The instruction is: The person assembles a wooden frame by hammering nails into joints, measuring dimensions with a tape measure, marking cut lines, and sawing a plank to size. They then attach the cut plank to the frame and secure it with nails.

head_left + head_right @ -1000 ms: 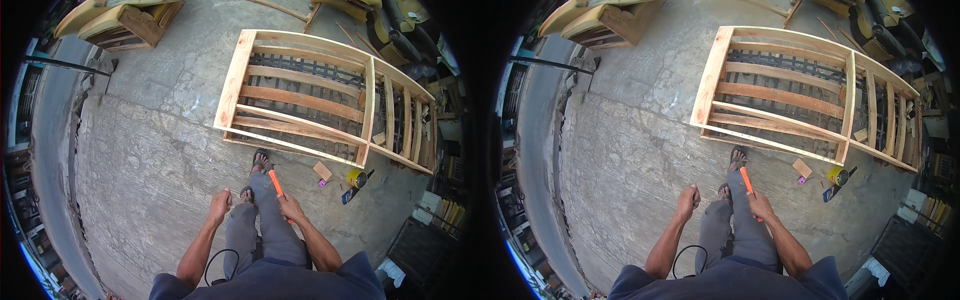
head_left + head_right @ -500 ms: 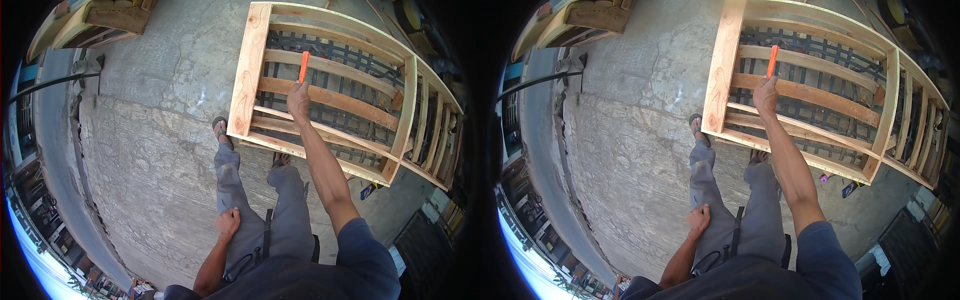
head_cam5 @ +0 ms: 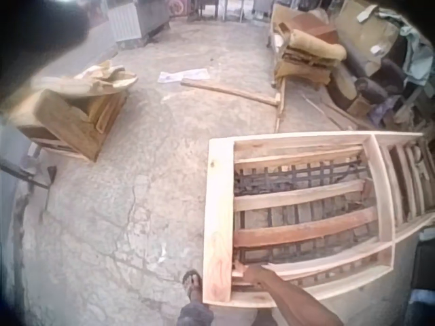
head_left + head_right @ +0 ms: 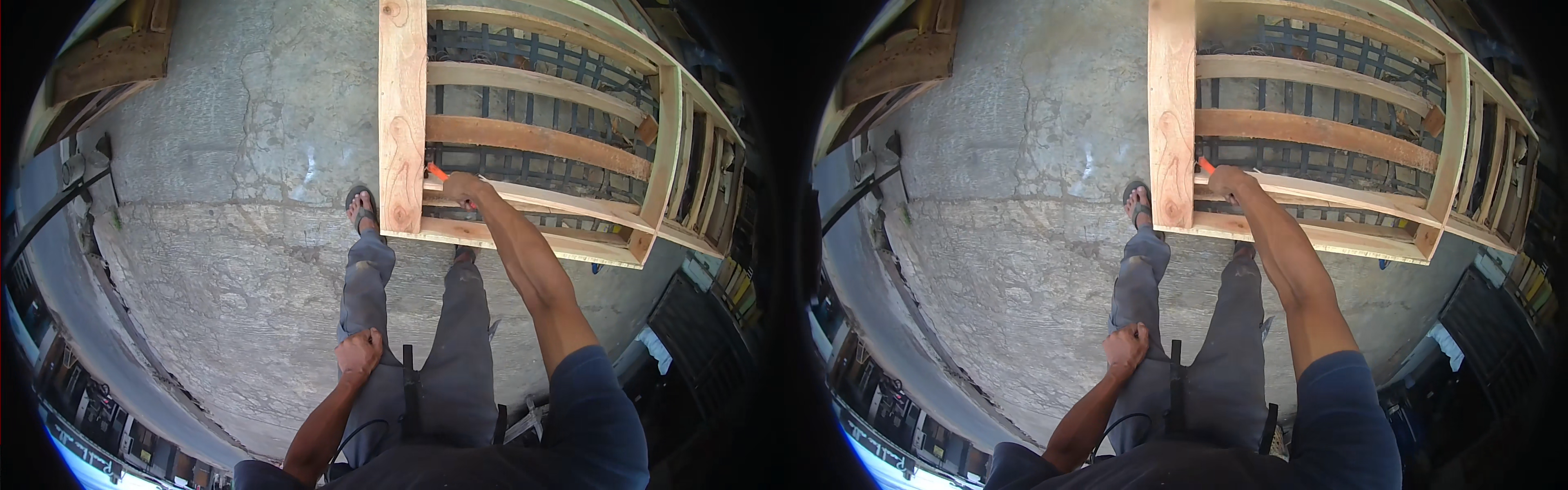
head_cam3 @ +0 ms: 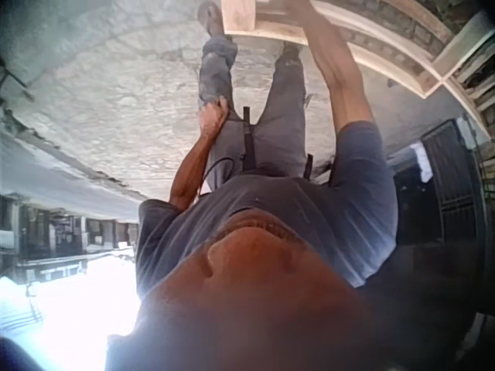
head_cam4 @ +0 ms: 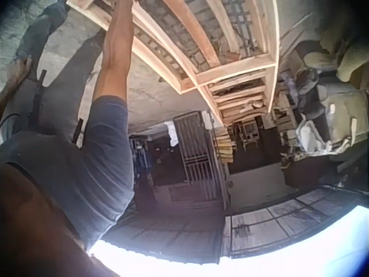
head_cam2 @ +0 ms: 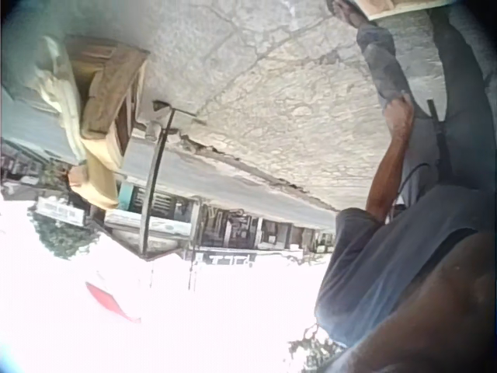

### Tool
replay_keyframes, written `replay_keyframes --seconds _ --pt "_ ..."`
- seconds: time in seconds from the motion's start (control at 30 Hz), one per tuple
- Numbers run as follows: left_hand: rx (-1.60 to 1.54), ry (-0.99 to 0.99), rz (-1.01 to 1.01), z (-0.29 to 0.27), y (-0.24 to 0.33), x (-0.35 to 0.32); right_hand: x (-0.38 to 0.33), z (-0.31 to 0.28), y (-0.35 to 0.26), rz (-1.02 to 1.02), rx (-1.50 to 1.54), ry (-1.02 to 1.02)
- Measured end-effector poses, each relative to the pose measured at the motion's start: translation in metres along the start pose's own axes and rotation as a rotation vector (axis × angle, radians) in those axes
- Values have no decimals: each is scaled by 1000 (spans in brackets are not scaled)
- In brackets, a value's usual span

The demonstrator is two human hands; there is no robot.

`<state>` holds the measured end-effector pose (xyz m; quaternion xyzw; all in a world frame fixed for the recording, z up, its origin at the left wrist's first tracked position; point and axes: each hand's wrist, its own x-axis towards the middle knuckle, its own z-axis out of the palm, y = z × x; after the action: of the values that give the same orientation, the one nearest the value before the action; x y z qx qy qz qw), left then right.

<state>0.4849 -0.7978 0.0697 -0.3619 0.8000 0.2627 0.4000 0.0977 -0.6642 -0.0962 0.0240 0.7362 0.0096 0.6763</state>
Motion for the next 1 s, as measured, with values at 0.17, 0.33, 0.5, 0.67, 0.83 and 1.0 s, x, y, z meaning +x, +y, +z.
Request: replay_keyframes --seconds 0.17,0.33,0.5,0.67,0.83,1.0 --pt "72 -29 40 -30 -6 20 8 -32 -2 -22 -46 3" --pt "126 -69 67 -33 -15 32 -12 8 -2 11 62 240" --pt "195 -114 93 -47 -16 33 -72 48 5 -17 317 293" --pt "20 -124 94 -58 -33 44 -192 136 20 -69 721 312" --pt "-56 -111 152 -82 -59 40 -254 253 105 -151 570 415" --pt "-101 -87 17 -65 -122 66 -295 310 184 28 830 214"
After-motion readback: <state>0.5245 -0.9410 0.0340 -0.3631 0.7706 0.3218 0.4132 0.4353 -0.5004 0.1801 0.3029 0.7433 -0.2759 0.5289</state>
